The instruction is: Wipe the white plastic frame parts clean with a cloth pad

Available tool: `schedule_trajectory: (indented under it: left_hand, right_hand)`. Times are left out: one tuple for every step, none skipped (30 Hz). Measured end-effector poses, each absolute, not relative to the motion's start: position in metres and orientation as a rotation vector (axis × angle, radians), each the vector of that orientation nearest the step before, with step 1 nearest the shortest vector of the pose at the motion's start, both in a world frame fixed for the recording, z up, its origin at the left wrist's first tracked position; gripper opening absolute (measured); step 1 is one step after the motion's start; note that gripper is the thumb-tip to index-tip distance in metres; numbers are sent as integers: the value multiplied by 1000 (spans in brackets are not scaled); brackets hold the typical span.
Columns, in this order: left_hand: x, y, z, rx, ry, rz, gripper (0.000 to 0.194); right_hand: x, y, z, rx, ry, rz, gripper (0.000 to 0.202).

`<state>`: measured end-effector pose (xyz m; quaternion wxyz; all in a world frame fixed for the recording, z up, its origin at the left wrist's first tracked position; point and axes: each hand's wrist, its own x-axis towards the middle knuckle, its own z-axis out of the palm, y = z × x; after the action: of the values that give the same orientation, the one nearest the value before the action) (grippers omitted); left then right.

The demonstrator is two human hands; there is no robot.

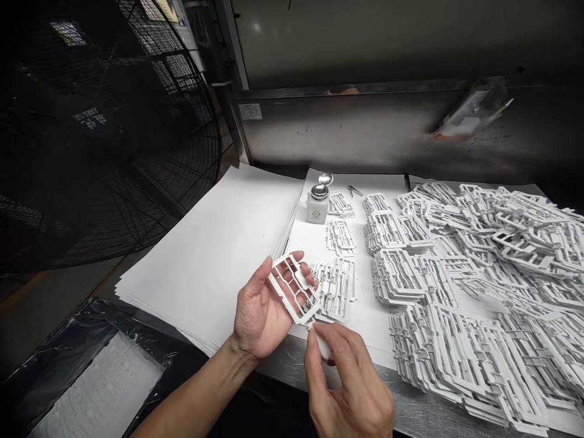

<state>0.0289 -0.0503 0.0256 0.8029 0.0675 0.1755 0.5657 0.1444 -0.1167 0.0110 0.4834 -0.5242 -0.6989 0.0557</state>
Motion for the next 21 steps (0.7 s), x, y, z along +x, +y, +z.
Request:
schedule_trajectory:
  left_hand:
    - [29,-50,25,148,372,1211,37]
    - [29,-50,25,149,370,1207,37]
    - [29,-51,24,150,370,1206,37]
    - [29,-51,24,151,371,1205,37]
    - [30,-52,23,152,374,1200,37]
    - [30,-52,23,152,377,1197,37]
    - [30,-52,23,150,382,1194,38]
    - [29,-52,23,143,387,1191,38]
    - [28,-51,24,132,392,1186,39]
    - [27,-51,24,121,395,1183,40]
    - [26,-50,24,110,396,1182,40]
    - [25,-50,25,103,397,1181,41]
    - [24,-49,25,100,399,1180,41]
    - [23,-49,25,98,399,1179,41]
    - [23,-49,25,96,400,1177,42]
    - [23,-50,25,94,403,1175,42]
    - [24,-51,25,94,406,1170,42]
    - [24,-52,25,95,408,1167,42]
    - [25,-52,25,95,408,1164,42]
    - [26,-53,26,97,408,1161,42]
    - [26,-54,26,98,406,1160,42]
  right_hand:
    - [145,-117,12,-1290,-1680,148,11]
    - [144,-118,13,-1298,-1659,158,11]
    - [143,-118,14,-1299,-1646,162,11]
    - [142,-118,15,-1290,-1641,157,11]
    - [141,-117,15,-1270,-1649,151,12]
    - [140,-116,15,-1241,-1672,147,13]
    - [140,-115,15,-1225,-1692,153,13]
    - [141,-114,14,-1226,-1697,157,13]
    - [143,-114,13,-1253,-1686,163,11]
    - [146,-114,12,-1299,-1658,163,10]
    - [148,-115,11,-1355,-1617,161,9]
    - [151,-115,10,-1399,-1573,152,9]
    - [154,-117,9,-1431,-1540,147,9]
    - [155,-118,9,-1447,-1526,147,10]
    - [156,-119,9,-1460,-1515,155,10]
    - [157,-120,9,-1469,-1507,159,10]
    - [156,-120,10,-1482,-1499,162,11]
    - [155,-120,11,-1488,-1490,156,11]
    - [154,-119,11,-1484,-1482,145,11]
    - [152,-117,11,-1467,-1477,131,10]
    - [150,-116,11,-1445,-1477,118,11]
